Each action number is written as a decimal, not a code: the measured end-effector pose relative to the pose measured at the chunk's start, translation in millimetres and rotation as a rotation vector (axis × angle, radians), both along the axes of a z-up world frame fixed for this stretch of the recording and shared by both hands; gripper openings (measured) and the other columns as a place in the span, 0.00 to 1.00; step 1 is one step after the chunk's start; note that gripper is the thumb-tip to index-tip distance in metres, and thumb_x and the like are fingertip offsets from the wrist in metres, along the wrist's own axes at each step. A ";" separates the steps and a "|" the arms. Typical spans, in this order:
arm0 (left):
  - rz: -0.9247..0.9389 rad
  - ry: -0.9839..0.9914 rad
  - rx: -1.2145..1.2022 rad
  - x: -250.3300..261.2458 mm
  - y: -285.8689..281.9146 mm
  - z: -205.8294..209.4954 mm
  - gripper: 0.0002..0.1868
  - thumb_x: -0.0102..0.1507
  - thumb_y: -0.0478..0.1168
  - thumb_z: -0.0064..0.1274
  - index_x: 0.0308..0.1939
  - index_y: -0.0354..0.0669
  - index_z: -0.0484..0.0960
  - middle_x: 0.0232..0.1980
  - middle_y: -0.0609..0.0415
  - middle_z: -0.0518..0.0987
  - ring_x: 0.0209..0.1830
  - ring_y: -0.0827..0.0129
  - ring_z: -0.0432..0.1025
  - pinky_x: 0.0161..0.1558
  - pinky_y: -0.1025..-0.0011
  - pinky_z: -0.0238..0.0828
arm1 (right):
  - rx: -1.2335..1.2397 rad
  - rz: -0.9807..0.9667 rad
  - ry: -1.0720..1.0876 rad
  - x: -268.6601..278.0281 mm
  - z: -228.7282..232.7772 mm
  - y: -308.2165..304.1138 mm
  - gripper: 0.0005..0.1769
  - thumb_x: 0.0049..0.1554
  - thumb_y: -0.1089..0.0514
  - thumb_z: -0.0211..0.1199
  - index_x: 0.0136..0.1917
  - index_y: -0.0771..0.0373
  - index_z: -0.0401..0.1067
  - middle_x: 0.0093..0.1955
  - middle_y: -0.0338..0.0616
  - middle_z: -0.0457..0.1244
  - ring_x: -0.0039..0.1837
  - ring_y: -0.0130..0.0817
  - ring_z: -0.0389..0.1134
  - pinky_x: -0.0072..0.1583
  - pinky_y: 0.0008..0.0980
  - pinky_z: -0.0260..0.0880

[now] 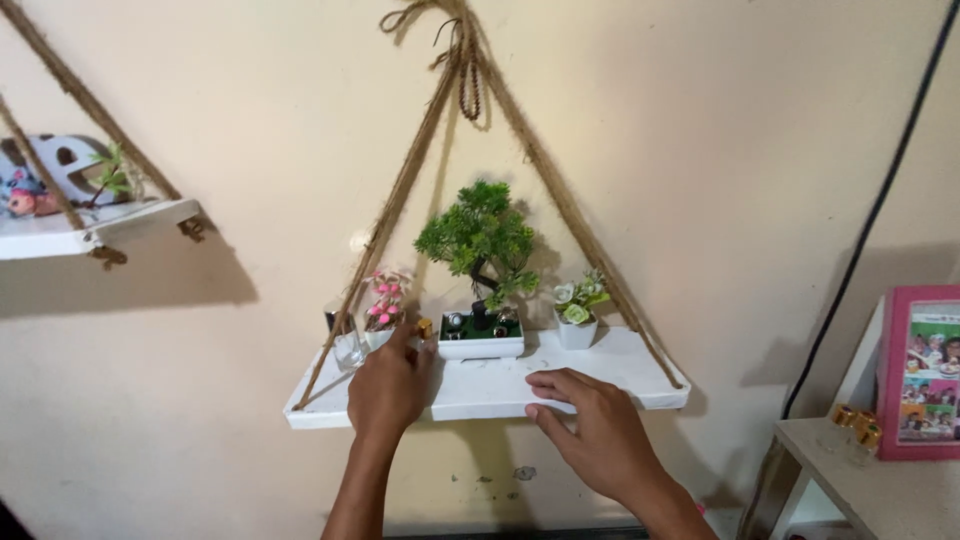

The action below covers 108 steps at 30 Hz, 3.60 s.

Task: The person cleans a small hanging wall shelf and several small glass bottles using a paper towel.

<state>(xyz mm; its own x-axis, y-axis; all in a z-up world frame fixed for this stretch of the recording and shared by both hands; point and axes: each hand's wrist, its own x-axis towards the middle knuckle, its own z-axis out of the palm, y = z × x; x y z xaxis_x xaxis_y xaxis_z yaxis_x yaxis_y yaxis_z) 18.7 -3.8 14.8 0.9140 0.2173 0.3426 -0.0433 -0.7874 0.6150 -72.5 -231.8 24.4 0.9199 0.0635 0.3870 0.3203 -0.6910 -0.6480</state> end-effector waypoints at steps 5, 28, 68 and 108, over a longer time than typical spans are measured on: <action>0.021 -0.007 -0.030 -1.3 -0.2 -2.4 0.21 0.65 0.57 0.52 0.59 0.59 0.80 0.40 0.56 0.87 0.41 0.56 0.80 0.42 0.56 0.75 | 0.001 0.024 -0.042 4.9 -8.1 -2.9 0.20 0.55 0.53 0.65 0.61 0.57 0.77 0.58 0.40 0.72 0.61 0.30 0.75 0.51 0.32 0.80; 0.000 -0.566 -0.495 -25.7 -15.1 -26.3 0.16 0.64 0.45 0.60 0.47 0.36 0.79 0.35 0.49 0.84 0.30 0.67 0.78 0.34 0.69 0.73 | -0.188 0.208 -0.074 20.0 2.4 -28.4 0.22 0.54 0.49 0.68 0.60 0.58 0.77 0.54 0.44 0.72 0.58 0.38 0.74 0.58 0.38 0.73; -0.353 -0.325 -0.793 -86.5 -71.7 -46.0 0.14 0.64 0.37 0.58 0.52 0.36 0.82 0.37 0.59 0.81 0.34 0.80 0.70 0.37 0.77 0.68 | -0.132 0.291 -0.052 17.1 5.2 -39.1 0.24 0.55 0.50 0.67 0.62 0.60 0.72 0.61 0.44 0.70 0.63 0.34 0.73 0.62 0.37 0.71; -0.185 -0.655 -0.541 -176.4 -116.8 -25.9 0.16 0.51 0.32 0.69 0.43 0.37 0.84 0.38 0.53 0.88 0.37 0.71 0.85 0.42 0.71 0.82 | 0.741 0.557 0.074 -55.7 8.9 -42.2 0.19 0.61 0.54 0.62 0.61 0.67 0.77 0.38 0.40 0.65 0.39 0.24 0.64 0.44 0.27 0.69</action>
<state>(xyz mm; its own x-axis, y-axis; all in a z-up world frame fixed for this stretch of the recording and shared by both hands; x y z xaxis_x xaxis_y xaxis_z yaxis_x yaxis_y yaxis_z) -157.7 -120.6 -11.1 0.6056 0.3697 0.7046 -0.6176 -0.3399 0.7092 -128.1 -274.0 33.2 0.8547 0.2637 0.4472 0.4221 0.1485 -0.8943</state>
